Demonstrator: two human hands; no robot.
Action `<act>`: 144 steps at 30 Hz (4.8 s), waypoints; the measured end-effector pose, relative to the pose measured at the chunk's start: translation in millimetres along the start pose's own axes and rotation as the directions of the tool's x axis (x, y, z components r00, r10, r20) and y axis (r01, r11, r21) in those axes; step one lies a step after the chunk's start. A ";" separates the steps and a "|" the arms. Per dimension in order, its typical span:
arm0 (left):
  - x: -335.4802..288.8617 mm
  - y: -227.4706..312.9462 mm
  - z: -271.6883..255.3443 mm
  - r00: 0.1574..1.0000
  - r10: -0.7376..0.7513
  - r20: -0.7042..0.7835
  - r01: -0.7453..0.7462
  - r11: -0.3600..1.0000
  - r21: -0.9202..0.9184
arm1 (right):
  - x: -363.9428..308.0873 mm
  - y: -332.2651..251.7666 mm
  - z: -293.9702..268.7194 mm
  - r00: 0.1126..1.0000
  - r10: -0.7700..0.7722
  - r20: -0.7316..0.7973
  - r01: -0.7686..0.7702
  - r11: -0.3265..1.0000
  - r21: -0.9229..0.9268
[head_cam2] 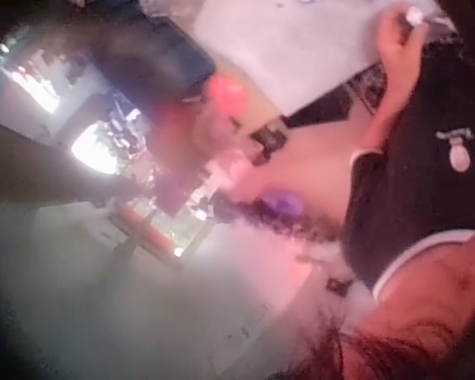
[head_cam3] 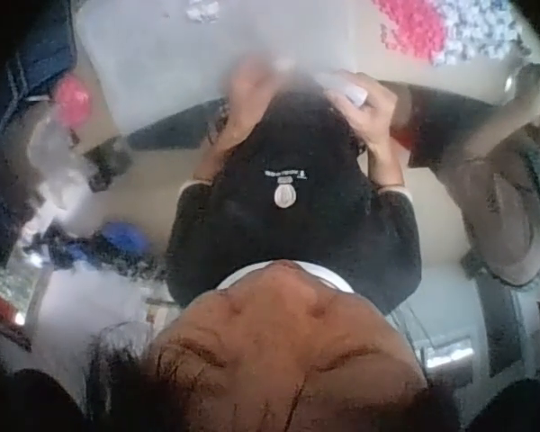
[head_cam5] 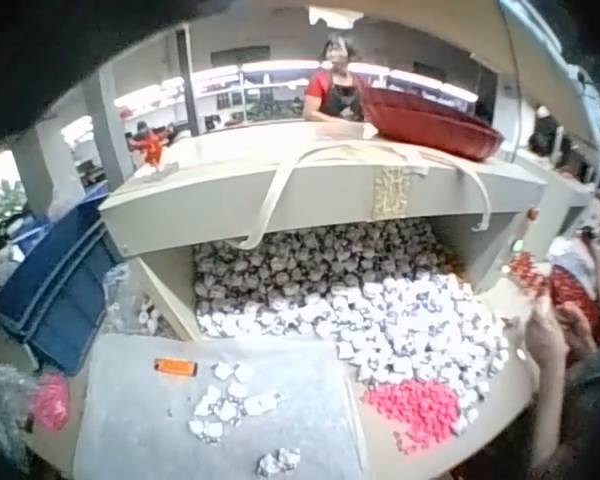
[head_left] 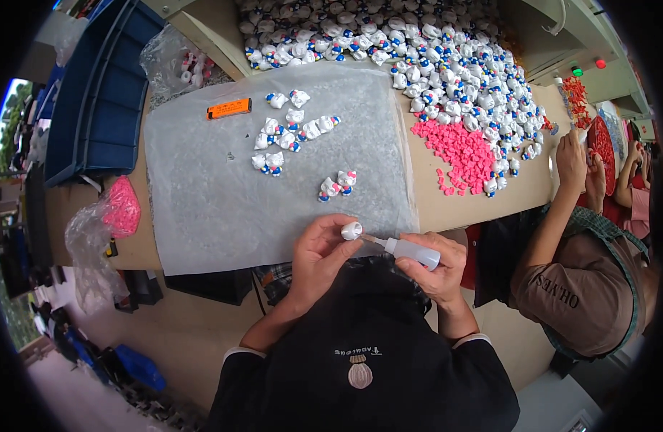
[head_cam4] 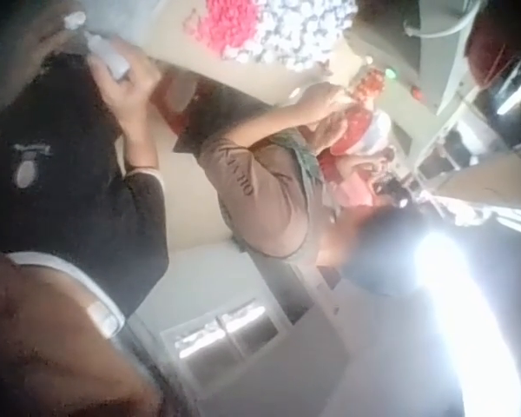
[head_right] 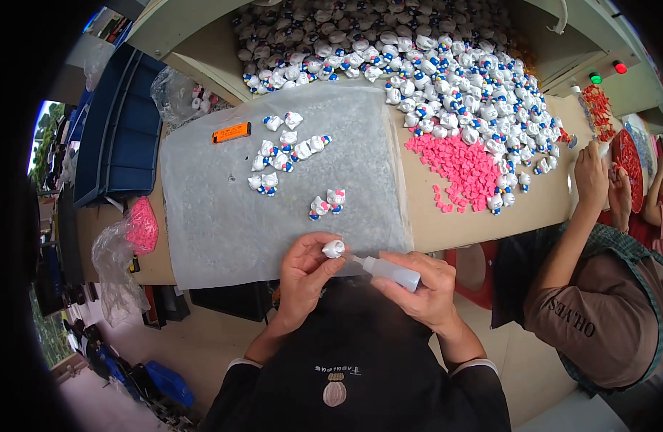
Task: The person assembles small figurines by applying glue from a bottle onto the figurine heads, attaching small bows onto them by hand, and placing the assembled figurines onto a sheet.
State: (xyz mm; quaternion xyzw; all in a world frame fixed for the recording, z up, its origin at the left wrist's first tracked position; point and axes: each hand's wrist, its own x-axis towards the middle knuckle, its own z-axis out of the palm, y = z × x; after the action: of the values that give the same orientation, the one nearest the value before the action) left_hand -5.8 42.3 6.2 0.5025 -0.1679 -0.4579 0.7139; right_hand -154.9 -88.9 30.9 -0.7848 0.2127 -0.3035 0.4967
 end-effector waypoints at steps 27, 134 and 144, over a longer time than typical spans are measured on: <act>3.7 -1.8 0.5 0.995 -0.104 -0.004 0.104 0.995 0.000 | 46.5 30.1 20.6 0.988 0.056 -0.141 -0.079 0.984 -0.159; 20.8 -1.1 0.7 0.996 0.065 -0.056 -0.051 0.975 0.215 | 18.6 14.1 -2.3 0.991 -0.133 -0.029 0.130 0.988 -0.079; 20.6 1.0 2.0 0.997 0.015 -0.076 0.002 0.977 0.215 | 15.0 13.9 -3.9 0.990 -0.141 -0.021 0.139 0.988 -0.065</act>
State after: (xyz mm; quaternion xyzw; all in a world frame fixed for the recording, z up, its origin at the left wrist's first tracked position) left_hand 4.0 24.3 3.4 0.5934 -0.1902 -0.4148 0.6631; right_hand -147.1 -106.8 23.5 -0.8090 0.1731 -0.3409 0.4464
